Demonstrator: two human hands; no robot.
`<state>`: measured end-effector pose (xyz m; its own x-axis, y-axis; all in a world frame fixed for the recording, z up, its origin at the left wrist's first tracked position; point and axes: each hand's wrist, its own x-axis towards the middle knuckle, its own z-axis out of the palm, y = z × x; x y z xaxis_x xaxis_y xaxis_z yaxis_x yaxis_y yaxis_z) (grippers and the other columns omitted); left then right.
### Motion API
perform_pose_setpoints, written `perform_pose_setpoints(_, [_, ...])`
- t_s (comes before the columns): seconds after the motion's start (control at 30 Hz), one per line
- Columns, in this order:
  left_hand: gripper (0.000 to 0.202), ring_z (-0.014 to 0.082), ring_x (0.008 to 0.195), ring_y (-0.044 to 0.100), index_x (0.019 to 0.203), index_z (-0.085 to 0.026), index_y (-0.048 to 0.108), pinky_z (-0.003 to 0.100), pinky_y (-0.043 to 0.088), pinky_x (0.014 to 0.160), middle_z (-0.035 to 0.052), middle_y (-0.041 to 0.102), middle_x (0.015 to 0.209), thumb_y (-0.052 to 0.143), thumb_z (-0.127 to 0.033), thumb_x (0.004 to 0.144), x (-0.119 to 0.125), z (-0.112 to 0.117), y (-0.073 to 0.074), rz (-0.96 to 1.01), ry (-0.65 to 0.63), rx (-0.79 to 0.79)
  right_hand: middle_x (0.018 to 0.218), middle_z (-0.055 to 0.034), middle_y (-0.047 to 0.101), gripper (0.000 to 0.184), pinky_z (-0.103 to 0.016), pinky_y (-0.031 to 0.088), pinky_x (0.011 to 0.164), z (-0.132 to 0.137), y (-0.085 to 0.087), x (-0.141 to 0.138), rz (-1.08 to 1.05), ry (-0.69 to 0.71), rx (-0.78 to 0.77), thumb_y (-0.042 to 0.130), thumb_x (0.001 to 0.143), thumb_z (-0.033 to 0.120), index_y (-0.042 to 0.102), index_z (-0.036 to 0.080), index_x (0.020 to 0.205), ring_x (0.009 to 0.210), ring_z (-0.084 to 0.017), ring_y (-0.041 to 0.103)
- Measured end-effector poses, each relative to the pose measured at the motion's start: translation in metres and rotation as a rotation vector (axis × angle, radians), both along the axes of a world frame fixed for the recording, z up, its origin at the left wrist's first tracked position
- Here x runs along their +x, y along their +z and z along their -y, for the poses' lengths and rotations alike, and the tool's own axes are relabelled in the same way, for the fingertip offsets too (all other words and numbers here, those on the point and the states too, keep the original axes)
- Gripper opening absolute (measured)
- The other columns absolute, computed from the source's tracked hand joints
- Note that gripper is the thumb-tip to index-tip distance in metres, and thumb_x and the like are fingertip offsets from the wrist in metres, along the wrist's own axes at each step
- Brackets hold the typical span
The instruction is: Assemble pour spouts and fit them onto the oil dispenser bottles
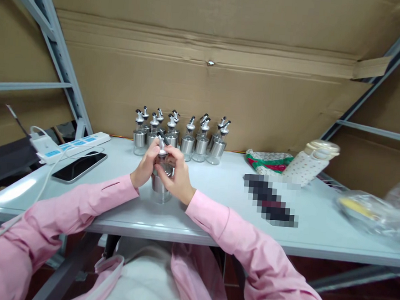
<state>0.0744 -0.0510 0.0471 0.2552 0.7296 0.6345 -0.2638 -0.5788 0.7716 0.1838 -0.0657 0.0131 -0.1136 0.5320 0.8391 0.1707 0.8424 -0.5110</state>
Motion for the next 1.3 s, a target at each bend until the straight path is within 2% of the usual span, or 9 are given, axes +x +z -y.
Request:
perform_pose_setpoints(0.1, [0.03, 0.0119, 0.069, 0.043, 0.077, -0.02, 0.045, 0.023, 0.038, 0.068, -0.0018, 0.043, 0.073, 0.044, -0.049, 0.082, 0.0, -0.001, -0.004, 0.002, 0.0, 0.002, 0.122, -0.0102, 0.042, 0.042, -0.036, 0.052, 0.079, -0.001, -0.001, 0.0, -0.025, -0.022, 0.012, 0.058, 0.077, 0.026, 0.036, 0.026, 0.112, 0.097, -0.018, 0.057])
perform_pose_setpoints(0.3, [0.027, 0.0122, 0.071, 0.043, 0.081, -0.021, 0.044, 0.024, 0.038, 0.072, -0.002, 0.044, 0.075, 0.04, -0.048, 0.084, -0.001, 0.0, -0.012, 0.006, 0.008, 0.022, 0.115, -0.0074, 0.047, 0.038, -0.032, 0.053, 0.073, -0.004, -0.004, 0.001, -0.029, 0.014, 0.049, 0.058, 0.078, 0.026, 0.036, 0.028, 0.109, 0.083, -0.013, 0.06])
perform_pose_setpoints(0.57, [0.026, 0.0121, 0.068, 0.041, 0.078, -0.02, 0.043, 0.024, 0.036, 0.067, -0.002, 0.041, 0.073, 0.04, -0.046, 0.084, -0.001, 0.0, -0.013, 0.017, 0.016, 0.006, 0.129, -0.0108, 0.04, 0.033, -0.035, 0.053, 0.076, 0.0, 0.002, 0.0, -0.028, 0.011, 0.038, 0.058, 0.078, 0.026, 0.039, 0.026, 0.105, 0.11, -0.02, 0.053])
perform_pose_setpoints(0.83, [0.025, 0.0136, 0.074, 0.046, 0.083, -0.02, 0.043, 0.026, 0.037, 0.072, -0.0007, 0.046, 0.077, 0.036, -0.044, 0.085, -0.002, -0.001, -0.014, -0.017, 0.045, -0.01, 0.109, -0.0067, 0.054, 0.038, -0.033, 0.054, 0.075, -0.008, -0.006, 0.001, -0.036, 0.014, 0.037, 0.06, 0.077, 0.028, 0.04, 0.027, 0.109, 0.085, -0.014, 0.063])
perform_pose_setpoints(1.1, [0.015, 0.0133, 0.073, 0.046, 0.077, -0.019, 0.043, 0.024, 0.039, 0.07, -0.0011, 0.048, 0.073, 0.036, -0.033, 0.08, -0.002, -0.001, -0.009, -0.006, 0.07, 0.021, 0.1, -0.0046, 0.06, 0.026, -0.033, 0.055, 0.072, -0.003, 0.002, -0.001, -0.054, -0.01, 0.064, 0.06, 0.077, 0.028, 0.048, 0.026, 0.1, 0.084, -0.016, 0.064])
perform_pose_setpoints(1.3, [0.018, 0.0133, 0.071, 0.045, 0.075, -0.02, 0.041, 0.025, 0.039, 0.07, -0.0014, 0.046, 0.072, 0.035, -0.035, 0.081, 0.0, -0.001, -0.011, -0.009, 0.118, 0.008, 0.1, -0.0053, 0.061, 0.026, -0.032, 0.056, 0.072, -0.004, 0.003, -0.001, -0.064, -0.017, 0.036, 0.061, 0.076, 0.029, 0.048, 0.024, 0.097, 0.08, -0.015, 0.065])
